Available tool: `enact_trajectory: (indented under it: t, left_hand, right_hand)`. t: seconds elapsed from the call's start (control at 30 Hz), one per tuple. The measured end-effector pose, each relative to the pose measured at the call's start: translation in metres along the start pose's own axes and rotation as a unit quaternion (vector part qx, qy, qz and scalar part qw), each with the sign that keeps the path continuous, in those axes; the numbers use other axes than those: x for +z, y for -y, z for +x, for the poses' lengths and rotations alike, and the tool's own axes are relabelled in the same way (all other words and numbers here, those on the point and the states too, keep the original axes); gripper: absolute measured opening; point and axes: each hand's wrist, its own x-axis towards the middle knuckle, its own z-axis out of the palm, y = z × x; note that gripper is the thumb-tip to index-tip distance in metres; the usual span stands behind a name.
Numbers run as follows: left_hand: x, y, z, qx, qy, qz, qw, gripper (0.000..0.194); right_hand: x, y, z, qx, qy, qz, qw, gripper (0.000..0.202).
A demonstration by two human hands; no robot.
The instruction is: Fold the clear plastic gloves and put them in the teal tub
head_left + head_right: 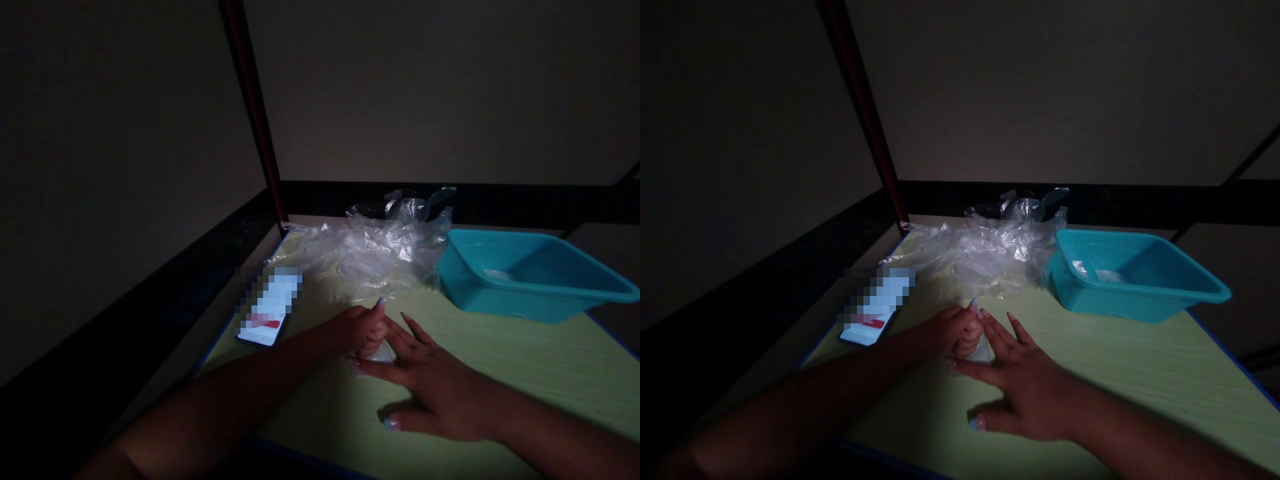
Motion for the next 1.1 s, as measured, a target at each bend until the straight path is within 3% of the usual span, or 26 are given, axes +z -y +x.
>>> enact_trajectory:
  t: [0.23, 0.43, 0.5, 0.77, 0.93, 1.1]
  left_hand:
    - [-0.001, -0.022, -0.008, 0.073, -0.052, -0.093, 0.992, 0.067]
    - [-0.006, -0.007, -0.002, 0.002, -0.015, -0.008, 1.0, 0.067]
    - [-0.005, -0.004, -0.001, -0.004, -0.03, 0.006, 1.0, 0.067]
    - [-0.004, -0.022, -0.008, 0.065, -0.082, -0.102, 0.989, 0.068]
    - [-0.004, -0.013, -0.005, 0.021, -0.043, -0.005, 0.999, 0.065]
    - [-0.004, -0.013, -0.003, 0.06, -0.092, -0.028, 0.994, 0.066]
  right_hand:
    - [-0.003, 0.002, 0.001, 0.005, 0.01, 0.001, 1.0, 0.067]
    - [-0.005, 0.006, 0.003, 0.012, 0.009, 0.002, 1.0, 0.067]
    - [-0.005, 0.006, 0.004, 0.015, 0.012, 0.001, 1.0, 0.068]
    - [-0.01, 0.01, 0.005, 0.027, 0.035, 0.001, 0.999, 0.069]
    - [-0.01, 0.01, 0.006, 0.026, 0.031, -0.001, 0.999, 0.069]
    - [-0.01, 0.011, 0.005, 0.032, 0.025, -0.008, 0.999, 0.071]
